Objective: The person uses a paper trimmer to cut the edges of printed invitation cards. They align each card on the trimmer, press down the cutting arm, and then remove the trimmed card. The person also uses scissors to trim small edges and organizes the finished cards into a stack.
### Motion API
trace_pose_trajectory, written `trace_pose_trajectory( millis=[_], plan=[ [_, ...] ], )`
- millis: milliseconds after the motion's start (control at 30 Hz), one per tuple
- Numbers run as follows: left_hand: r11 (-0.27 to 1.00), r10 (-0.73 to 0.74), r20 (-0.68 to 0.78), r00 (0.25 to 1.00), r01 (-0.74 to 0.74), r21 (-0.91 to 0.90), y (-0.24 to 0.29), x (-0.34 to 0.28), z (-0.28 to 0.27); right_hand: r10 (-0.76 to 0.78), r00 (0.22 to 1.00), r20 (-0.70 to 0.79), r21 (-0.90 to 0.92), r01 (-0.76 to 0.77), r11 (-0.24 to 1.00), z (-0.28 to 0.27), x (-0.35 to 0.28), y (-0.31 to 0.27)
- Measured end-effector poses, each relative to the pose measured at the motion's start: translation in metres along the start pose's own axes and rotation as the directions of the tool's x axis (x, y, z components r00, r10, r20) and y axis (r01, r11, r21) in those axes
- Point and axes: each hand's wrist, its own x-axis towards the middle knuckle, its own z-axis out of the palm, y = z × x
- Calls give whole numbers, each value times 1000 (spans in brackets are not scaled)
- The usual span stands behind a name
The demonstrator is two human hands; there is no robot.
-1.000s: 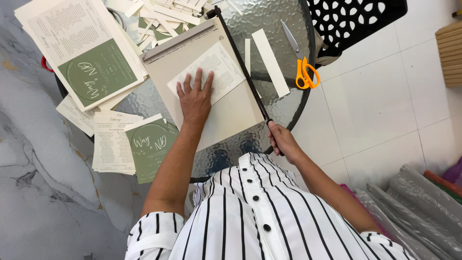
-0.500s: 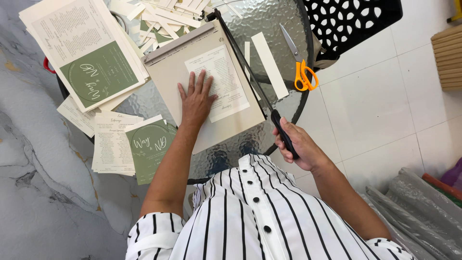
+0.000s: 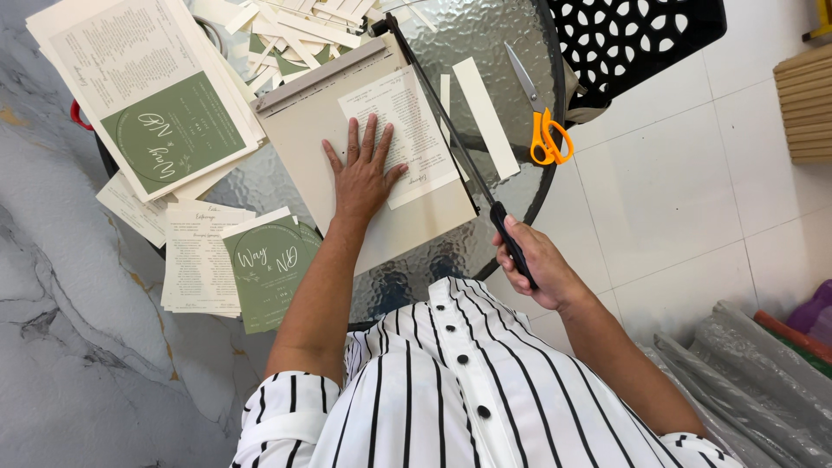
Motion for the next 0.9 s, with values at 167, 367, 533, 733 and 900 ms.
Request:
trace_pose_trajectory(
  millis=[167, 367, 533, 733, 900],
  plan=[
    [1000, -2, -10, 1000, 2, -4, 3, 0, -4, 3, 1000, -11, -12, -4, 1000, -1, 4, 6],
    [1000, -8, -10, 1000, 8, -4, 5, 1, -5, 7, 1000, -16, -19, -8, 1000, -2, 7, 9],
    [1000, -15, -12, 1000, 15, 6, 5, 1, -5, 15, 1000, -23, -26, -15, 1000, -1, 6, 9],
    [1000, -18, -5, 1000, 18, 10, 5, 1, -4, 8, 1000, -23, -42, -9, 999, -3, 9, 14],
    [1000, -16, -3, 1000, 16, 8, 6, 1, -7, 1, 1000, -31, -62, -3, 998, -5, 13, 19]
  ],
)
